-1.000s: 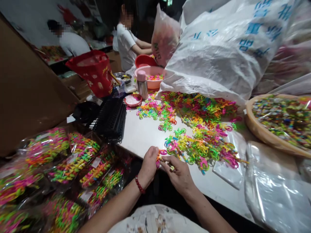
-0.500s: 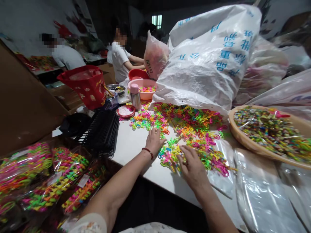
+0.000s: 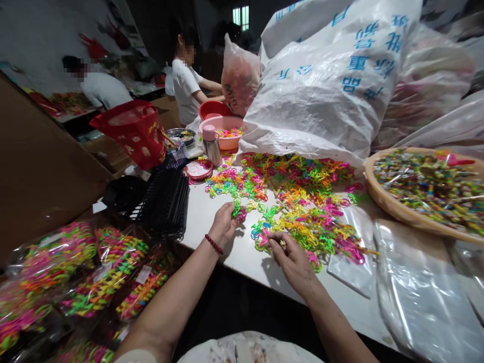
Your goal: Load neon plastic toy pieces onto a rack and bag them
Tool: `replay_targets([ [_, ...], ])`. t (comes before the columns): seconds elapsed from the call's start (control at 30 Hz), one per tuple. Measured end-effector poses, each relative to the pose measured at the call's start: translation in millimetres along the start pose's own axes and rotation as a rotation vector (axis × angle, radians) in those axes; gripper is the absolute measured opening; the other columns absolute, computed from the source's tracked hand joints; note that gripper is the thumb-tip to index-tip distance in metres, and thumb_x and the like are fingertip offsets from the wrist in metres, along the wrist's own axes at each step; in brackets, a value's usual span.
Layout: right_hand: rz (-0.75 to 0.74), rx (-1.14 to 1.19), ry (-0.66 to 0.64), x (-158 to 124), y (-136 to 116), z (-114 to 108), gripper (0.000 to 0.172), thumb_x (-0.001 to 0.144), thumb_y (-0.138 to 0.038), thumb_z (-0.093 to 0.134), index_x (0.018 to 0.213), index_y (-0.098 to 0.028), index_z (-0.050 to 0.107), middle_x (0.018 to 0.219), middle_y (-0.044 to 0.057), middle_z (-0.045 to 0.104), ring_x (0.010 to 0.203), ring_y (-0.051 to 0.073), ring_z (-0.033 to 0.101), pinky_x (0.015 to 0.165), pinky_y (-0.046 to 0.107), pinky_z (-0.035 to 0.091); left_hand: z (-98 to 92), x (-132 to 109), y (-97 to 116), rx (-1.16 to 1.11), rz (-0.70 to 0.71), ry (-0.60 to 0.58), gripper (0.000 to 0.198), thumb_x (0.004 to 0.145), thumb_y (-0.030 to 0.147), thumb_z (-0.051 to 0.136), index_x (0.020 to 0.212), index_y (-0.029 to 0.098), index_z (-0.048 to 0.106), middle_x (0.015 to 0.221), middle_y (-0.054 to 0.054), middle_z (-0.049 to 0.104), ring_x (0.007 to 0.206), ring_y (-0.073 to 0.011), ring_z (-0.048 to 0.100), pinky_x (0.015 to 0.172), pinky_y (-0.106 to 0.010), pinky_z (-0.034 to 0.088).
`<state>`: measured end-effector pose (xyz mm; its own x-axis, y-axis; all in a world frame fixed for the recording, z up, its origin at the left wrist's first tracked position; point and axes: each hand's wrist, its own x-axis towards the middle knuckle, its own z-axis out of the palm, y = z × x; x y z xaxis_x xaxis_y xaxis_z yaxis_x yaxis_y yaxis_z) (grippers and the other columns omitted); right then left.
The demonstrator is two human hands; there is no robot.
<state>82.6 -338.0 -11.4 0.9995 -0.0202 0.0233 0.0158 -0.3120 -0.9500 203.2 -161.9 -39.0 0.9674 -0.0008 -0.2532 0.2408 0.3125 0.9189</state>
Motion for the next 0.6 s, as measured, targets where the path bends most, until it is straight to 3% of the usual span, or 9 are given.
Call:
replay_targets([
  [0.13,0.031,0.053,-0.026,4,-3,10,0.034,0.091,-0.05,0.051,0.107,-0.021,0.056,0.075,0.002,0.064,0.07,0.017,0.063,0.065,0.029,0.051,-2.5,-31,2,-0.224,-0.087,-0.075,0.029,0.075,0.036,0.073,0.081,0.017,0.051,0.076,-0.003,0.063,0.064,-0.011,0.059,0.06,-0.024,0.049],
  [0.3,-0.056,-0.017,-0.082,6,3,15,0.029,0.093,-0.044,0.049,0.107,-0.022,0.061,0.08,0.002,0.066,0.074,0.017,0.062,0.068,0.029,0.05,-2.5,-64,-2,-0.226,-0.144,-0.148,0.03,0.075,0.033,0.074,0.095,0.021,0.055,0.094,-0.002,0.062,0.073,-0.0121,0.061,0.065,-0.028,0.053],
  [0.47,-0.297,-0.192,-0.033,4,14,21,0.031,0.095,-0.033,0.048,0.122,-0.024,0.061,0.106,0.008,0.067,0.096,0.021,0.063,0.087,0.035,0.05,2.9,-85,-4,-0.299,-0.207,-0.289,0.02,0.073,0.02,0.07,0.092,0.018,0.063,0.099,-0.004,0.065,0.089,-0.0157,0.062,0.08,-0.031,0.052],
  [0.6,-0.385,-0.36,-0.037,1,19,23,0.036,0.095,-0.025,0.045,0.129,-0.024,0.058,0.094,0.009,0.061,0.084,0.02,0.06,0.077,0.033,0.052,17.7,-95,-5,-0.42,-0.221,-0.322,0.025,0.081,0.037,0.063,0.085,0.013,0.066,0.099,-0.011,0.067,0.094,-0.0211,0.062,0.084,-0.034,0.051],
])
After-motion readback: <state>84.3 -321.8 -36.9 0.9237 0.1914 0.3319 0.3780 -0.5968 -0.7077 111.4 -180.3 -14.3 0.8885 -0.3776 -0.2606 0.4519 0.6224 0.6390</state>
